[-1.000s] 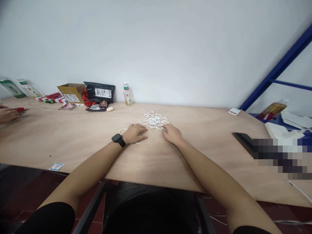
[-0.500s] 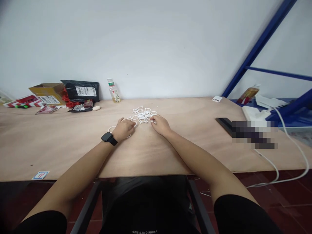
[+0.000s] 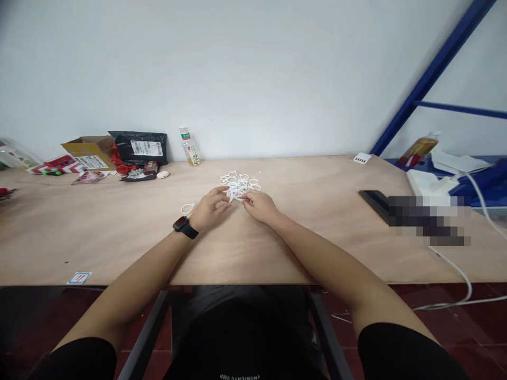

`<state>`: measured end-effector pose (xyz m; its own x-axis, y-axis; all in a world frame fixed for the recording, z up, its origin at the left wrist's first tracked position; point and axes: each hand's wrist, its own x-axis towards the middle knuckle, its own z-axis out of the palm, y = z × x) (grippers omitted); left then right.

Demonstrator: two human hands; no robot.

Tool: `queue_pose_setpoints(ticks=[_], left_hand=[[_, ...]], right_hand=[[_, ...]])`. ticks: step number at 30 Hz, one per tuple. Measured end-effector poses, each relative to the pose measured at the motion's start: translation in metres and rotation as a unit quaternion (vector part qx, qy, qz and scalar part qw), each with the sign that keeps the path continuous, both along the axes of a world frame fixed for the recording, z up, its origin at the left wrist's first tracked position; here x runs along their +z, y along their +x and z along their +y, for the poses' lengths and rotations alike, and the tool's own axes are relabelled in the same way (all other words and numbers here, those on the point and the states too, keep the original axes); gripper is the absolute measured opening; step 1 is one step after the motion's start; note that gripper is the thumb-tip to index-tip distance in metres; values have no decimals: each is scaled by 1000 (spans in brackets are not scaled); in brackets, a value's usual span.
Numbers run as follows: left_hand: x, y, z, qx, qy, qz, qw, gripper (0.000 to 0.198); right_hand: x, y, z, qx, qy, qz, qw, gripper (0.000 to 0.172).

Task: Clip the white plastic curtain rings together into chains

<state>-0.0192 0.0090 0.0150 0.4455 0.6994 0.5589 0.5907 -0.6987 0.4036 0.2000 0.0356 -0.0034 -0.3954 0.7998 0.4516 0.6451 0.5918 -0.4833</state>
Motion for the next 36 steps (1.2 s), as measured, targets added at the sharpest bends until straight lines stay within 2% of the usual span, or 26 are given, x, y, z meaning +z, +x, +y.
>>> queue_pose_setpoints(ticks=[2, 4, 8, 10, 13, 17, 24, 33, 36], left_hand=[[-3, 5, -3, -33, 21, 18, 999, 16], [-5, 9, -6, -41, 46, 49, 997, 17], [-3, 10, -9, -18, 78, 127, 989, 22], [-1, 10, -9, -4, 85, 164, 983, 24], [0, 10, -10, 14, 102, 208, 973, 25], [-1, 13, -11, 15, 132, 249, 959, 23], [-1, 21, -18, 3, 119, 274, 954, 21], [2, 21, -22, -36, 105, 301, 947, 20], [5, 21, -24, -59, 97, 298, 948, 33]], right_hand=[[-1, 0, 0, -21, -16, -2, 1000, 29], [0, -1, -1, -28, -53, 49, 997, 32], [3, -4, -3, 50, -169, 214, 961, 25], [4, -6, -5, 92, -211, 243, 942, 23], [6, -10, -9, 106, -235, 264, 929, 22], [8, -11, -13, 98, -221, 257, 936, 27], [11, -7, -16, 92, -161, 158, 970, 17], [9, -5, -15, 111, -151, 115, 976, 11], [7, -4, -14, 122, -162, 109, 973, 9]])
